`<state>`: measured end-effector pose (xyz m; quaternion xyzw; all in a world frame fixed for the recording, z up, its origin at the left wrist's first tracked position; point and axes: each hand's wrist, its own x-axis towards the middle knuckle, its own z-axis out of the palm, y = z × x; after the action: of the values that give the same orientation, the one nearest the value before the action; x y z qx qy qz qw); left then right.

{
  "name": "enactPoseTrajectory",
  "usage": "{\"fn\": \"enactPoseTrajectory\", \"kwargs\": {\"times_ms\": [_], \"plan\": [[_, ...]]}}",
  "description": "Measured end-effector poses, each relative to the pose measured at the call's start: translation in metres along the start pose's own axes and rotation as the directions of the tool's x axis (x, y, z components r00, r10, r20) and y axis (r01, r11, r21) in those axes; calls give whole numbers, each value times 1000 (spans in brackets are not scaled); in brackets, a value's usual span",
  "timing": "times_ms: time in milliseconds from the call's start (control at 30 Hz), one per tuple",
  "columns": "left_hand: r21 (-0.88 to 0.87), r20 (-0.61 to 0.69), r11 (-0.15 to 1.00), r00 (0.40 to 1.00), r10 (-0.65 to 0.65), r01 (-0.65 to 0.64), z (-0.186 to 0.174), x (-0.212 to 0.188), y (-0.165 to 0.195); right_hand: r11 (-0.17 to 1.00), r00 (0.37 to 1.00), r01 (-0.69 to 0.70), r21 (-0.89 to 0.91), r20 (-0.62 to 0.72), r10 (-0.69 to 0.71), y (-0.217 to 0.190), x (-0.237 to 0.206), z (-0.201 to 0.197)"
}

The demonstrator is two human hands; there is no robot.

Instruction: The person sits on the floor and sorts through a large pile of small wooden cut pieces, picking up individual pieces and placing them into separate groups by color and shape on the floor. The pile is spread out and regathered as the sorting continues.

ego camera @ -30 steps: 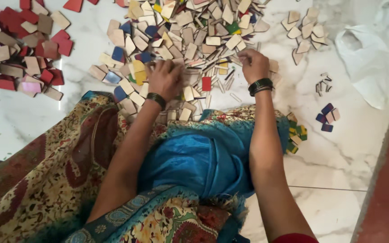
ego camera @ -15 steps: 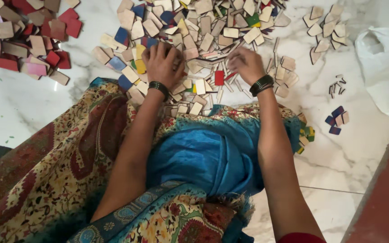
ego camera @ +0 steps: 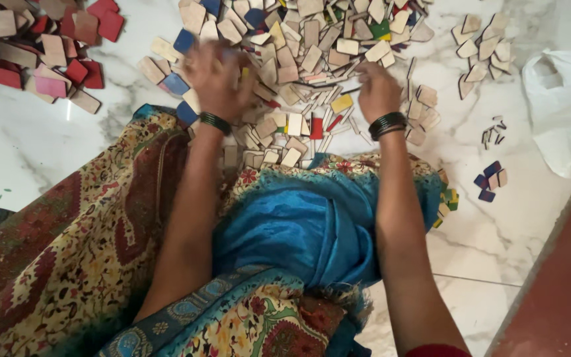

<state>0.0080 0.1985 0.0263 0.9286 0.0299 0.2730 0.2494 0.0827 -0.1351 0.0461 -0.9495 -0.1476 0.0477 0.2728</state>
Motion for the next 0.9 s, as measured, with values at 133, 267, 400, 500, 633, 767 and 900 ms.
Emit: {"fn": "enactPoseTrajectory", "kwargs": {"times_ms": [133,267,400,500,633,767,900], "plan": [[129,-22,966,975,-221,222,-33,12,-69,967,985,70,-244,169,-28,13,-9,3],[173,51,929,939,-341,328,-31,-5,-78,771,736,-543,332,629,248,10,-7,14],[245,302,904,858,-415,351,-8,-7,-49,846,895,-310,434,433,106,17,1,11],[236,409,909,813,-415,345,9,-2,-14,986,976,-43,163,217,6,21,0,13],[148,371,932,855,-362,330,20,-6,20,818,798,-479,318,546,255,11,-7,30],[122,361,968,899,-247,217,22,-12,25,552,797,-545,631,595,107,6,-2,34],[150,381,985,914,-141,89,11,-11,21,846,989,-123,519,135,60,20,13,17]]}}
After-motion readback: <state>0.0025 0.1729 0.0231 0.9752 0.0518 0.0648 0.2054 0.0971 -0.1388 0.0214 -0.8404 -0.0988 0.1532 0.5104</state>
